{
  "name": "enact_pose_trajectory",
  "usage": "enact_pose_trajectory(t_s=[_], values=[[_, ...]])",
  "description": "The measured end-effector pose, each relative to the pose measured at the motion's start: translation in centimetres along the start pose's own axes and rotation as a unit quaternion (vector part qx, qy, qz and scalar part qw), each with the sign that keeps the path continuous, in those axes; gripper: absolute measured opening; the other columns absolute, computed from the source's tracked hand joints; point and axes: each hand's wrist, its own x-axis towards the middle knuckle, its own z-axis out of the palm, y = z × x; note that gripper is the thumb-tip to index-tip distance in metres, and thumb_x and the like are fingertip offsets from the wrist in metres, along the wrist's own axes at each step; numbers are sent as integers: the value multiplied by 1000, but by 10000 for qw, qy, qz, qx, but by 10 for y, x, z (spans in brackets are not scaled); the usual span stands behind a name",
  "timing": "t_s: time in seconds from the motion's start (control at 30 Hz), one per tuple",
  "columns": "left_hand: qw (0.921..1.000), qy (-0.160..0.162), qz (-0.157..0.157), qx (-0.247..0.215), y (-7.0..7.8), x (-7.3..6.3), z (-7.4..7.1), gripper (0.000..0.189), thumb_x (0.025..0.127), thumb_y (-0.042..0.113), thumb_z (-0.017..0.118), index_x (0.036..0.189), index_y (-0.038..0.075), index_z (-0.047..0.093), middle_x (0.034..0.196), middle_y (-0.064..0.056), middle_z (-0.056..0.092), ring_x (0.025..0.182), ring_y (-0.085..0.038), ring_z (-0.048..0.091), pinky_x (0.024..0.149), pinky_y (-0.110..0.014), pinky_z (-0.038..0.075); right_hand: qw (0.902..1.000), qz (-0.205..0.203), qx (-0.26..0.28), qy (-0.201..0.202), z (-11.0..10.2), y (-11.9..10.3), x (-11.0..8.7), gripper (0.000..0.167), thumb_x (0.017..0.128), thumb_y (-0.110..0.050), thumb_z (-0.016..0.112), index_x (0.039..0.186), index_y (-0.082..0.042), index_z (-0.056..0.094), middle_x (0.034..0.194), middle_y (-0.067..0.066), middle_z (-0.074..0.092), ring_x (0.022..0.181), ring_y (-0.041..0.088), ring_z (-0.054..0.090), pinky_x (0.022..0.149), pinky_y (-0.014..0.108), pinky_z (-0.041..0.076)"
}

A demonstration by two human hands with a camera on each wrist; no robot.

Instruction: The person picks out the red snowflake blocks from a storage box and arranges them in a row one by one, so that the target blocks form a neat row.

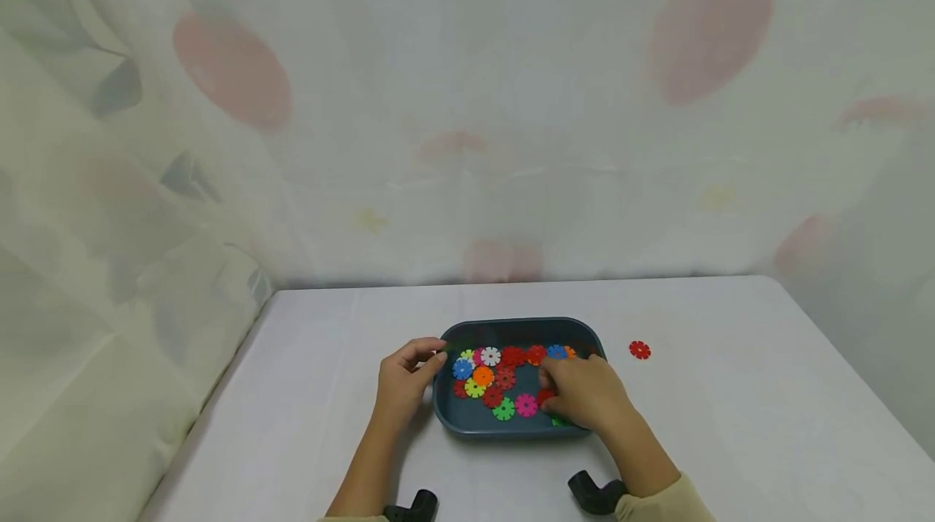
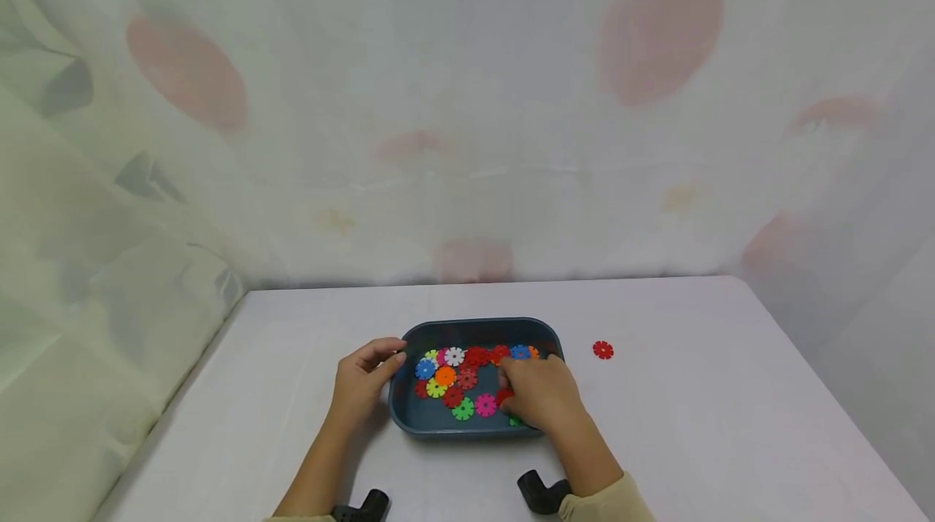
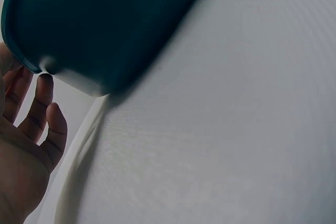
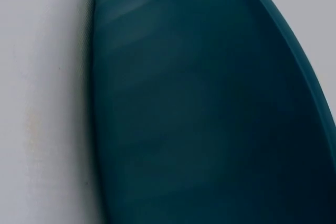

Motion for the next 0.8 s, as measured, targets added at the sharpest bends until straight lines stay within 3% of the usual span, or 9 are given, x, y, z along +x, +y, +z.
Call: enact_pose_trajectory(t_s=[0.33,0.43,0.57,0.8], values=[[10000,8,11,64,0,3,-2,17,90,13,71,106,5,74,106,-3,73,96,-18,62,86,-27,52,9943,238,945,438,1,2,4,20,76,-32,84,92,-29,73,59,-15,48,56,6,45,53,26,37],[9999,55,84,29,-16,8,-3,17,90,15,72,105,9,75,105,-2,73,96,-19,63,86,-26,52,9863,317,1498,606,0,4,6,20,77,-31,84,94,-29,73,62,-14,50,59,7,47,53,25,39],[9998,109,178,-14,-37,13,-5,16,89,18,74,104,13,75,104,-1,73,95,-20,64,84,-23,54,9651,356,2511,658,-4,8,6,22,79,-28,82,99,-24,73,69,-11,56,63,10,51,56,24,44],[9997,105,205,-34,-35,11,-5,17,89,17,74,104,11,75,105,-3,73,95,-22,63,82,-22,55,9212,607,3717,976,-20,30,1,37,81,-39,79,108,-15,72,77,0,62,66,16,56,56,27,48]])
